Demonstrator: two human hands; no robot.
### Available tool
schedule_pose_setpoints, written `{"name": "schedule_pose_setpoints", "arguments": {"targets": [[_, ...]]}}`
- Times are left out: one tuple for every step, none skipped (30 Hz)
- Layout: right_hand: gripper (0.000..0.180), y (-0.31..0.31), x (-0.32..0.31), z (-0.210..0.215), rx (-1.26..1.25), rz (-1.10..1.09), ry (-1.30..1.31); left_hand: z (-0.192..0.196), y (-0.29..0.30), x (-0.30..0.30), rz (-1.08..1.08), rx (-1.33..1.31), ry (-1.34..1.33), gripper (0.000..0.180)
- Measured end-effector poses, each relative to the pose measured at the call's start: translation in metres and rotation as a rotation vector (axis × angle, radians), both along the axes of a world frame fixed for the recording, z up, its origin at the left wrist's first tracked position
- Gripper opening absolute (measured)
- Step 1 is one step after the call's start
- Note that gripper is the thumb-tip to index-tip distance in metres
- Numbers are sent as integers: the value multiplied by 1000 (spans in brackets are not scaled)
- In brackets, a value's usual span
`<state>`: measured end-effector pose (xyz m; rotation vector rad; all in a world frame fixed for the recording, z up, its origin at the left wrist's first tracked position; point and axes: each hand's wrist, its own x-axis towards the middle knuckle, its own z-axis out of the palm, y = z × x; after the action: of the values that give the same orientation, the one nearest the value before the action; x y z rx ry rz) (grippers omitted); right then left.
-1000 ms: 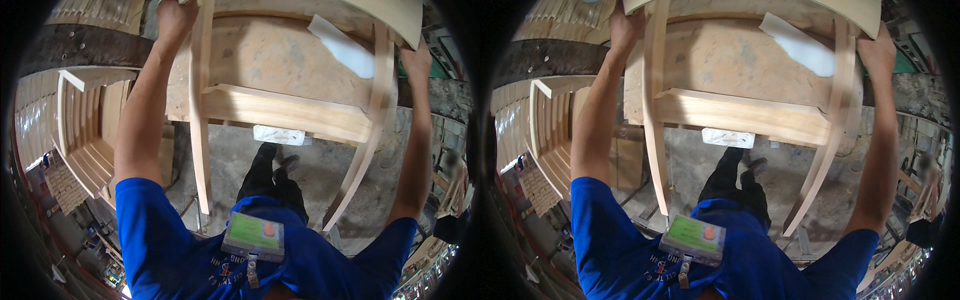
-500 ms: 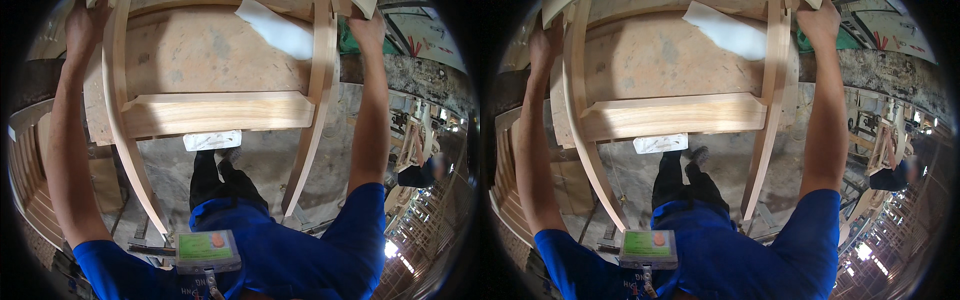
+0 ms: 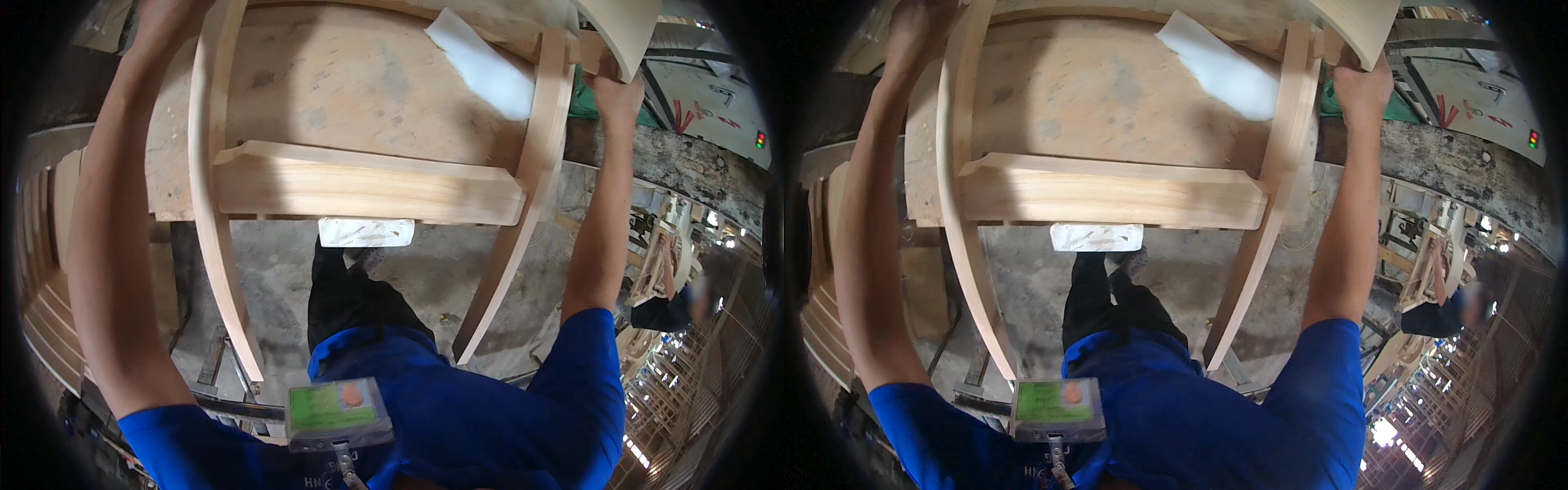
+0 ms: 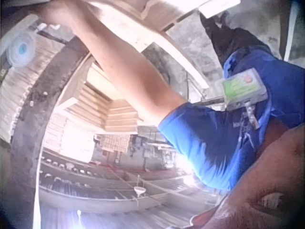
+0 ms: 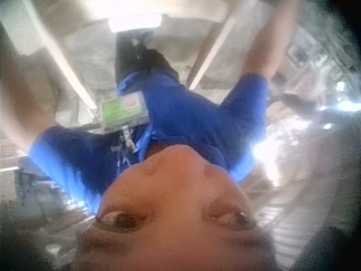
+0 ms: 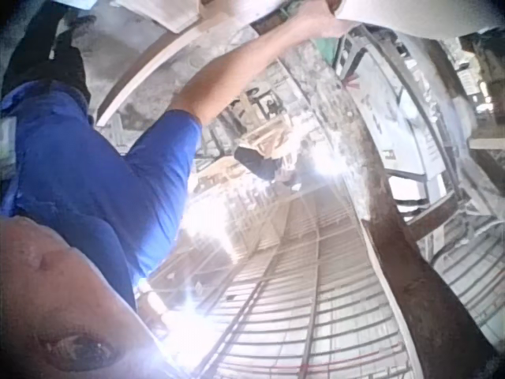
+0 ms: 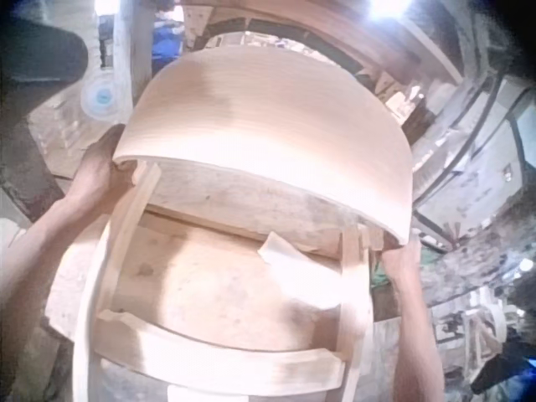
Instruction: The person assembles wooden chair frames by attaching curved backrest pieces to the frame structure. They repeatedly pick up backrests, align them with the frame, and secure them in place. The person moves between workstations and stacks completed frames.
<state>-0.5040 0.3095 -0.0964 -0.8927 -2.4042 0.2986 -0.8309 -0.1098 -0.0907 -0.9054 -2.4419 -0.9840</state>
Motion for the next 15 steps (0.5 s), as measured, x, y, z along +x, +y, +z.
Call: {"name": "schedule_pose_setpoints", "arguments": {"targets": [[33,3,0,0,5,4,6,-1,1,-2,3,4,5,38],[33,7,5,-4,64,15,13,-4,1,-6,12,-32,118,37],[33,6,1,-7,82,23,18,-7,-2,-10,30,-76,241,37],[33,4,-3,-10,102,28,22,-9,-6,-16,43,-123,372,37],[33,-3,-10,-5,78,33,15,-11,-12,-17,103,-195,274,38],[33,-8,-12,-4,62,23,5,-10,-13,-15,154,-254,176,39],[37,0,-6,-6,67,11,-1,-1,-4,-11,173,-314,28,41],[37,-5,-9,-10,83,13,4,9,0,-7,214,-381,-125,43],[38,-9,-10,-9,108,14,9,22,-1,-4,207,-538,-196,51],[38,-13,-12,-7,132,14,12,37,-12,-1,34,-535,-125,53],[41,-9,-13,-7,127,18,25,50,-24,-5,-148,-531,-56,55],[44,-5,-10,-8,128,17,32,61,-33,-3,-339,-522,5,58],[48,-2,-2,-9,136,2,26,91,-31,2,-312,-657,-89,57],[48,-3,-14,-12,112,31,53,97,-63,-20,-173,-552,129,38],[48,-4,-6,-11,113,-15,33,137,-32,-2,31,-620,-17,26]]}}
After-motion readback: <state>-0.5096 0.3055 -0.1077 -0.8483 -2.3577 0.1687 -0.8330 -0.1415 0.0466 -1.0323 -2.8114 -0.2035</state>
